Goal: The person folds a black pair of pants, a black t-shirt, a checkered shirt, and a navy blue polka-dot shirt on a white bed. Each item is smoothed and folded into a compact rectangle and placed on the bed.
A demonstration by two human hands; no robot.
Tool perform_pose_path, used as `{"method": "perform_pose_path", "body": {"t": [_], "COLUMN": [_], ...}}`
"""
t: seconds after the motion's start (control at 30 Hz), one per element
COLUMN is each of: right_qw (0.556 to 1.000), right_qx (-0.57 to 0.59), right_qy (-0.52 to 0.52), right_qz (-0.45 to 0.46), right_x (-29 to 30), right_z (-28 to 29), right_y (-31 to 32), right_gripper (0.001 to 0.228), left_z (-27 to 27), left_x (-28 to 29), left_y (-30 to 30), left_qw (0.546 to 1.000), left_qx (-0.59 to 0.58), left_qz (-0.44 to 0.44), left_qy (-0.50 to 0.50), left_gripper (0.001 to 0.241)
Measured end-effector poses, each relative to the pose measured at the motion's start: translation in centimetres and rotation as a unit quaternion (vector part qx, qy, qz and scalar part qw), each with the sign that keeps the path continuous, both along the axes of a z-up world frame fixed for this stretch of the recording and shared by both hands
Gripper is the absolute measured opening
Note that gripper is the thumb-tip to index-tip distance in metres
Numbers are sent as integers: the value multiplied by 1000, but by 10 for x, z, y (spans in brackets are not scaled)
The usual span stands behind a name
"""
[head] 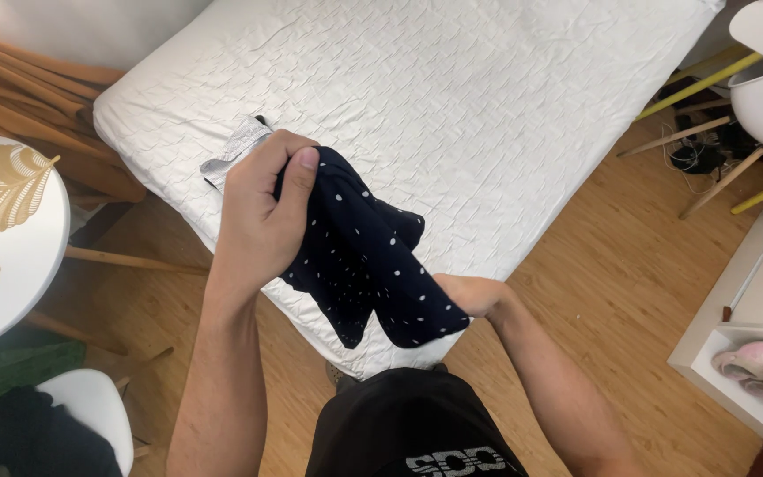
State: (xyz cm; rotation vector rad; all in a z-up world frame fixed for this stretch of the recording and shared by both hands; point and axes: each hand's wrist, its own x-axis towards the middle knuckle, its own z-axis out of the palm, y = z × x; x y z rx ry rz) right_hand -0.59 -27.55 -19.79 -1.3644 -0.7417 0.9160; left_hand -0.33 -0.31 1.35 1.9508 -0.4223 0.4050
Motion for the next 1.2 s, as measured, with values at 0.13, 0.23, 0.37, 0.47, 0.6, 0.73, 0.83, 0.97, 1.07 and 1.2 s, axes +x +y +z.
{"method": "perform_pose_path", "body": {"t": [0.13, 0.23, 0.37, 0.47, 0.6, 0.73, 0.83, 0.97, 1.07, 1.2], "right_qw": [999, 991, 904, 825, 819, 818, 831, 853, 889, 841], "right_qx": [46, -72, -209, -175, -35, 9, -1, -60, -108, -254], "right_qy": [-17, 52, -130, -299, -263, -283, -242, -211, -181, -301], "right_qz": [-19, -96, -350, -447, -509, -500, -501, -474, -407, -371], "right_x": [5, 11, 24, 26, 23, 31, 33, 27, 24, 25], "right_z": [4, 42, 72, 89, 107, 83, 83, 92, 106, 125], "right_y": [-28, -39, -66, -80, -85, -100, -93, -87, -87, -78], "right_gripper": [40, 32, 31, 38, 45, 22, 12, 14, 24, 25], "left_z": [0, -4, -12, -14, 3, 6, -12, -16, -28, -39], "left_x": [-1, -1, 1, -2, -9, -12, -14, -14, -13, -14], "left_y": [8, 16, 30, 31, 20, 14, 21, 23, 30, 37], "left_qw": [1000, 999, 999, 994, 975, 923, 931, 961, 981, 996], "left_qx": [-10, -15, 10, 48, 158, 236, 278, 204, 105, -17], "left_qz": [6, 33, 43, 58, 92, 131, 139, 159, 136, 51], "left_qy": [4, 10, 19, 73, 128, 275, 191, 95, 91, 64], "left_gripper": [21, 22, 21, 18, 22, 29, 21, 15, 11, 6]}}
